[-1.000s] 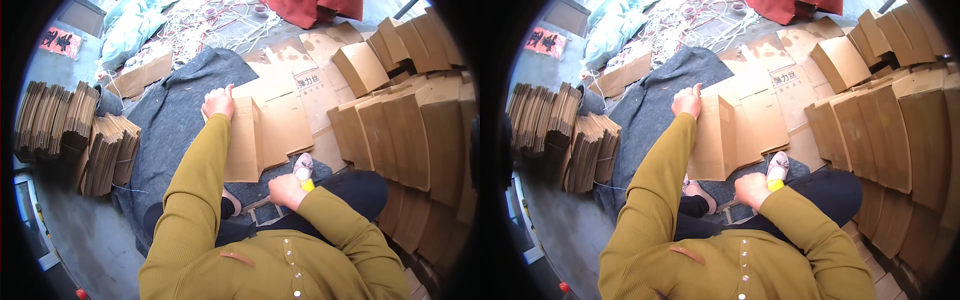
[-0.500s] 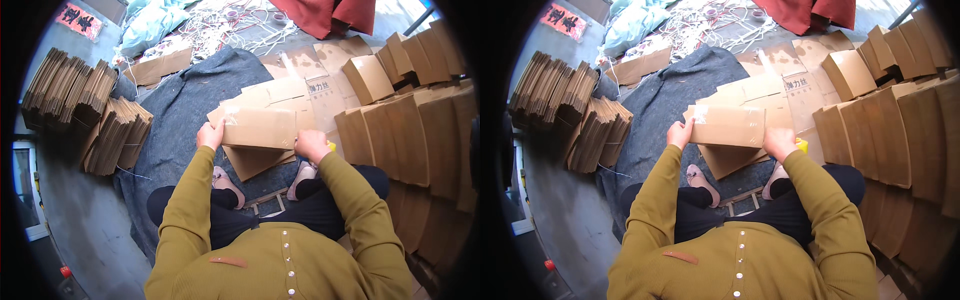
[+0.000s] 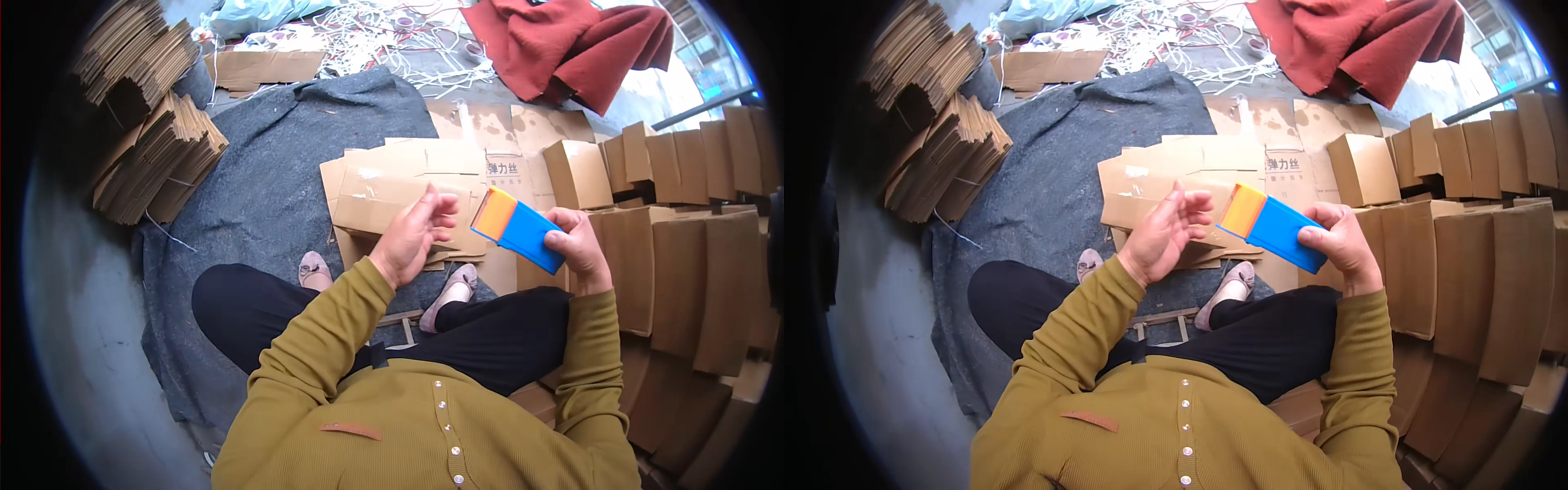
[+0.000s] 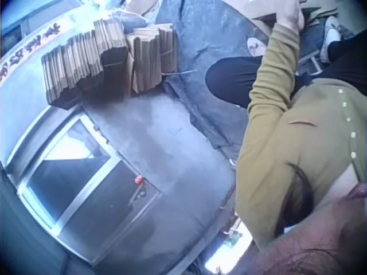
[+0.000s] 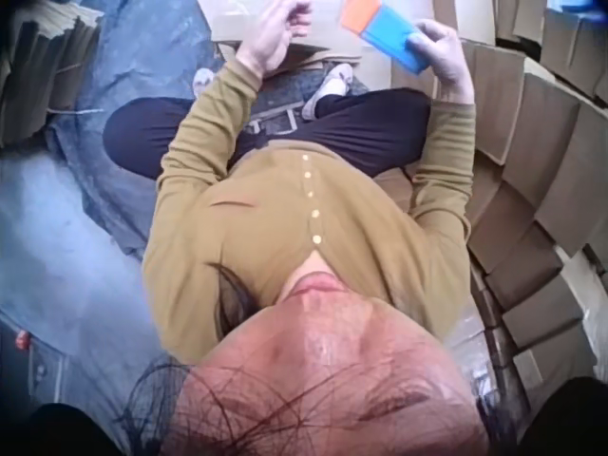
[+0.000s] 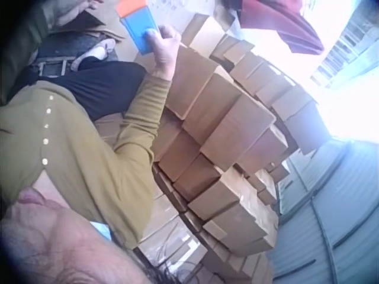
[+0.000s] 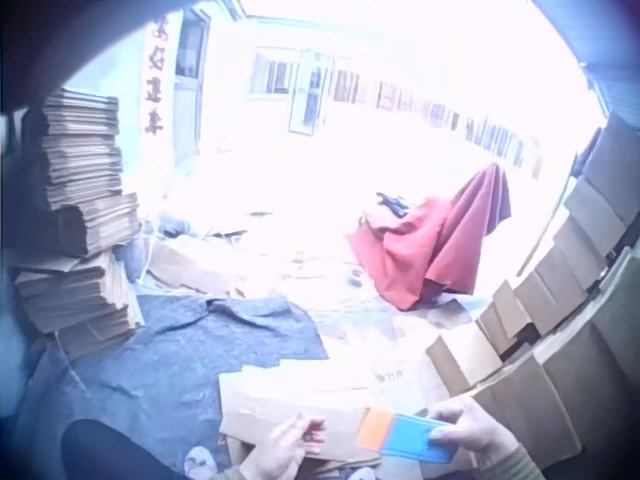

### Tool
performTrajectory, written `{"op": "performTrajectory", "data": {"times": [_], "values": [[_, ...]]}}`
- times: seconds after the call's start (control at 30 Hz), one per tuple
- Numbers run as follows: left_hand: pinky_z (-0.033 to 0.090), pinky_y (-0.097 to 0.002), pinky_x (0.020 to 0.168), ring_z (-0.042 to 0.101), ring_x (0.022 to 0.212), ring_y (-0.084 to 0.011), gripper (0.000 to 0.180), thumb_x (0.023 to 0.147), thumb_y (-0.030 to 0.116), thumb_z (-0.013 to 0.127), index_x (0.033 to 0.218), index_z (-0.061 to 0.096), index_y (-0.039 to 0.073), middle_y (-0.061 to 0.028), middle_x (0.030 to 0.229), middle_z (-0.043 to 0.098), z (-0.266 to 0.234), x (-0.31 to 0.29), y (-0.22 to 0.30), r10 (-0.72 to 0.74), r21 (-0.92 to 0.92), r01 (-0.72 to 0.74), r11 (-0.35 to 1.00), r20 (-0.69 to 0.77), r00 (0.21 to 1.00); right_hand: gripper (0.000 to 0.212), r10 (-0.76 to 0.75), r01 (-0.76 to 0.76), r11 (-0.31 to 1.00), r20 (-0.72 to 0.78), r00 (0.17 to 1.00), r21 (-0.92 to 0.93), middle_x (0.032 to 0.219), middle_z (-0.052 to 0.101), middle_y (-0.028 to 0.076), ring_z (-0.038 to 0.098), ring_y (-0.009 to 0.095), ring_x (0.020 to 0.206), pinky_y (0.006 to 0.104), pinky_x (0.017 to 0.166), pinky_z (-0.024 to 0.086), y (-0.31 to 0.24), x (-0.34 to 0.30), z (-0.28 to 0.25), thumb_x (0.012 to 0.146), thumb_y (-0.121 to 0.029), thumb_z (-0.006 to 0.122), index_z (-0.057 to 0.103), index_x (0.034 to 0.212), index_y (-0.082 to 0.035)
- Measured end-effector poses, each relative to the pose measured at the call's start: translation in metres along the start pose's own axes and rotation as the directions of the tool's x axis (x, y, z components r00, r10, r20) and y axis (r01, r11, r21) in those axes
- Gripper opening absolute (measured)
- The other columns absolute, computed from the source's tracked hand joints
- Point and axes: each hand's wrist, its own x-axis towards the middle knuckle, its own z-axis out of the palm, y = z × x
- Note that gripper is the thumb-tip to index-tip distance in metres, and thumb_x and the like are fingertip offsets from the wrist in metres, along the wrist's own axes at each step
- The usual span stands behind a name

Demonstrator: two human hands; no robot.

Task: The person assembles cardboard boxes by folding flat cardboard sheets into shape and sealing them with tape using a handheld tape dispenser.

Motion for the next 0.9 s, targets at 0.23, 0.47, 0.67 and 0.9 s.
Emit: {"op": "performTrajectory", "data": {"times": [0.23,0.47,0.67,0.9], "values": [[0.050,-0.0316,0.094,0.063,0.105,-0.0149,0.029,0.103,0.027,0.052,0.119,0.059,0.003,-0.0075,0.113,0.066,0.009,-0.019,0.005,-0.055,-0.095,0.065,0.993,0.112,0.992,0.034,0.073,-0.077,0.997,0.152,0.986,0.022,0.079,0.066,-0.002,0.058,0.006,0.073,0.0212,0.067,0.047,-0.006,0.005,0.027,0.073,-0.024,0.084,0.070,0.092,0.000],[0.053,-0.0248,0.076,0.066,0.083,-0.0119,0.024,0.101,0.021,0.058,0.108,0.066,0.000,-0.0065,0.095,0.070,-0.008,-0.032,-0.007,-0.077,-0.057,0.071,0.996,-0.103,0.992,0.043,0.103,-0.095,0.994,0.211,0.972,-0.045,0.078,0.065,0.000,0.059,0.006,0.071,0.0217,0.066,0.049,0.001,0.014,0.046,0.072,-0.034,0.085,0.068,0.091,0.002],[0.056,-0.0259,0.069,0.065,0.071,-0.0111,0.019,0.097,0.015,0.063,0.107,0.068,-0.001,-0.0060,0.089,0.070,-0.046,-0.044,-0.025,-0.068,0.191,0.132,0.973,-0.306,0.949,0.043,0.299,-0.220,0.938,0.306,0.904,-0.266,0.070,0.062,0.000,0.055,0.005,0.067,0.0228,0.061,0.045,0.003,0.015,0.060,0.073,-0.036,0.084,0.070,0.083,0.003],[0.052,-0.0239,0.061,0.058,0.063,-0.0071,0.016,0.095,0.015,0.066,0.101,0.067,0.000,-0.0010,0.078,0.065,-0.120,-0.038,0.062,0.050,0.294,0.089,0.952,-0.435,0.899,0.041,0.331,-0.268,0.935,0.298,0.895,-0.232,0.073,0.064,0.000,0.056,0.006,0.067,0.0239,0.062,0.047,-0.019,0.029,0.059,0.079,-0.035,0.080,0.071,0.088,0.004]]}}
